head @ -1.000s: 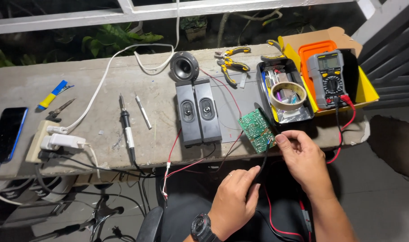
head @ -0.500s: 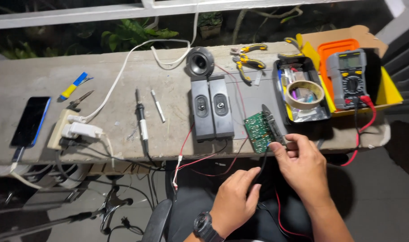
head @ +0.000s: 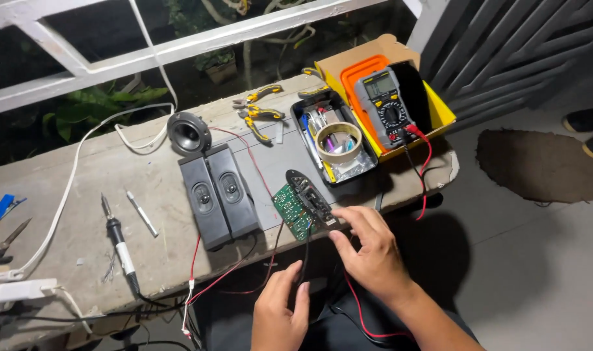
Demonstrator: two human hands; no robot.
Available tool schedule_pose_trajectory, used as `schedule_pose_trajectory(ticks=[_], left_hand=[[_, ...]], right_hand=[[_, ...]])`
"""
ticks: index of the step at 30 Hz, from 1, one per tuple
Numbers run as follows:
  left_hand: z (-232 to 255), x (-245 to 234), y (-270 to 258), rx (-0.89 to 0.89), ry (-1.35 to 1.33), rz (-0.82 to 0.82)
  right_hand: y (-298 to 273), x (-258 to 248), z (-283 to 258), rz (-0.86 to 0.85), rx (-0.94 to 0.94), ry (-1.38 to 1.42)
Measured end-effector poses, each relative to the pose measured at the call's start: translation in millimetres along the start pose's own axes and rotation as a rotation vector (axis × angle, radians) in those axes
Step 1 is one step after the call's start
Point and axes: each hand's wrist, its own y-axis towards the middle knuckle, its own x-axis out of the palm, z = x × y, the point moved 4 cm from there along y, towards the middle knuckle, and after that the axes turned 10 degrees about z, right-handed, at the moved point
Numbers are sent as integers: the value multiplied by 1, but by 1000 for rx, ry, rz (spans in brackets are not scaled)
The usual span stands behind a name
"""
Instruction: The person twists and connects red and black wires by hand, then plugs a power adapter into a wall socket. They handle a circuit board and connect it to a multimeter using test leads to check the circuit.
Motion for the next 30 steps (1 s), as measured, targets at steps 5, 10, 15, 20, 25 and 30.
schedule_pose_trajectory(ticks=[5, 10, 15, 20, 25, 30], left_hand=[[-9, 5, -4, -48, 6, -1], [-15, 7, -7, -142, 99, -31], [-20, 18, -6, -82, 310, -153], [2, 15, 13, 48, 492, -44], [78, -13, 106, 304, 289, -59], [59, 6, 154, 235, 374, -280]], right_hand=[[6, 4, 7, -92, 128, 121], [25, 2, 18, -87, 128, 177], [57, 7, 17, -86, 181, 54], [87, 17, 21, -195, 346, 25], [92, 26, 15, -167, 228, 54], [113, 36, 14, -153, -87, -90]])
